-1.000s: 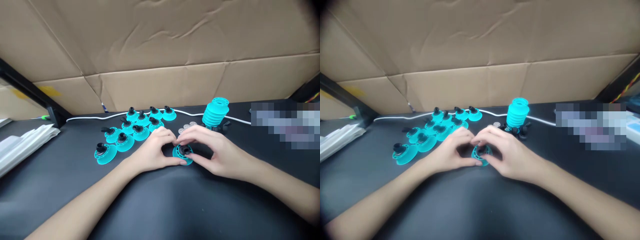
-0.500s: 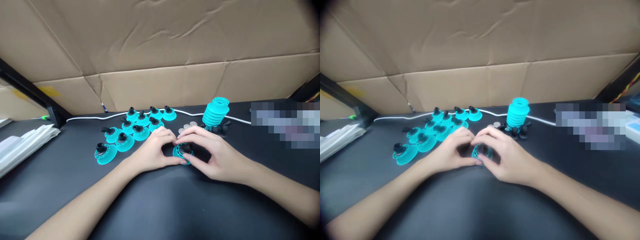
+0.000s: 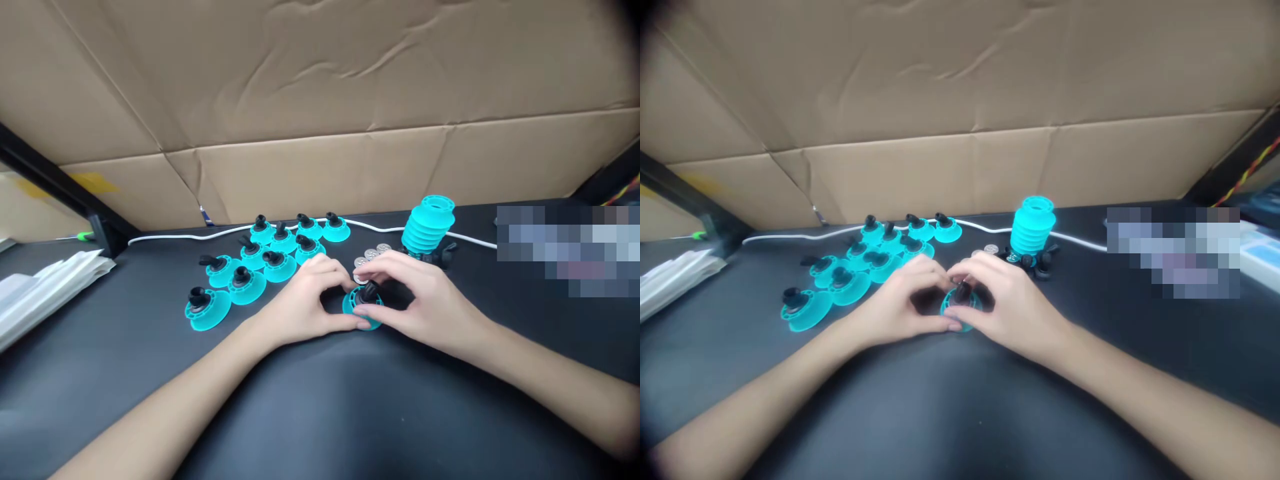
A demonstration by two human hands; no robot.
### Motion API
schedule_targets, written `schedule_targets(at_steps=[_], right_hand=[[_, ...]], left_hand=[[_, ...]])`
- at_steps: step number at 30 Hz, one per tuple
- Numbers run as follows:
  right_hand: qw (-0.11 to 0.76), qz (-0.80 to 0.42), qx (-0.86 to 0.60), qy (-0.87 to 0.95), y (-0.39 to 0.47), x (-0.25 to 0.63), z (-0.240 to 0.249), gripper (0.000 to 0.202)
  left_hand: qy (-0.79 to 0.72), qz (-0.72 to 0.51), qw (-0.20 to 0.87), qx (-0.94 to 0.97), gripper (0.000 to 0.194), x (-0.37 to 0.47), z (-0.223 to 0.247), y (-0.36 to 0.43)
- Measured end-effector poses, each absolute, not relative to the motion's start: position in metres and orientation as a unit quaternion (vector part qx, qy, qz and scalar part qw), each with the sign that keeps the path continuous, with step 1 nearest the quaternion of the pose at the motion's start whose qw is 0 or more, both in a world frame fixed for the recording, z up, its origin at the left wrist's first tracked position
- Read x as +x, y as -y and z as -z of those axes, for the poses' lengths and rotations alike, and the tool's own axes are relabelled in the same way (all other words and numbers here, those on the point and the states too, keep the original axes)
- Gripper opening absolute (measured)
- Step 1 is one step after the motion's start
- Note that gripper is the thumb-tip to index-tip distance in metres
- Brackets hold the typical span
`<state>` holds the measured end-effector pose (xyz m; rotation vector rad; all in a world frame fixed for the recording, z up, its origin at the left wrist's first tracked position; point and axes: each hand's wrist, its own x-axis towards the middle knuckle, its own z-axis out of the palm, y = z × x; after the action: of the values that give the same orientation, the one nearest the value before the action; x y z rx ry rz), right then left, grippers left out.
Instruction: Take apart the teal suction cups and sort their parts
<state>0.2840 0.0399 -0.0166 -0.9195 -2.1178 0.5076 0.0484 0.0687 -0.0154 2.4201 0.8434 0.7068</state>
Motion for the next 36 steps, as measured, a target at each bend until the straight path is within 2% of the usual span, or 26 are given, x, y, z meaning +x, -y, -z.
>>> schedule_targets(at_steps=[3,7,13,16,20,26,31,36], right_hand=[[0.381,-0.227,-0.365,0.819,-0.041,0.288,0.016,0.033],[0.36,-0.284,-0.338,0.822,-0.04,0.293,0.014,0.045],[0.366,-0.211,-0.353,0.835,-0.038,0.283,0.02,0.045],[0.373,-0.256,-0.346,0.822,-0.04,0.286,0.021,0.05],[0.341,-0.307,-0.314,0.831,-0.039,0.292,0.017,0.055],[0.356,-0.239,-0.336,0.839,-0.038,0.284,0.018,0.041],[0.347,-0.267,-0.298,0.848,-0.036,0.286,0.015,0.047],[0.361,-0.214,-0.343,0.84,-0.04,0.286,0.018,0.038]], left_hand=[[-0.309,-0.265,0.244,0.88,0.041,0.048,0.016,-0.069],[-0.306,-0.268,0.245,0.88,0.04,0.048,0.016,-0.069],[-0.305,-0.262,0.235,0.885,0.034,0.048,0.016,-0.07],[-0.301,-0.272,0.235,0.883,0.04,0.048,0.017,-0.07],[-0.308,-0.262,0.235,0.884,0.04,0.048,0.017,-0.069],[-0.311,-0.253,0.237,0.885,0.039,0.049,0.016,-0.07],[-0.309,-0.253,0.241,0.885,0.043,0.049,0.015,-0.069],[-0.305,-0.256,0.24,0.885,0.038,0.048,0.017,-0.069]])
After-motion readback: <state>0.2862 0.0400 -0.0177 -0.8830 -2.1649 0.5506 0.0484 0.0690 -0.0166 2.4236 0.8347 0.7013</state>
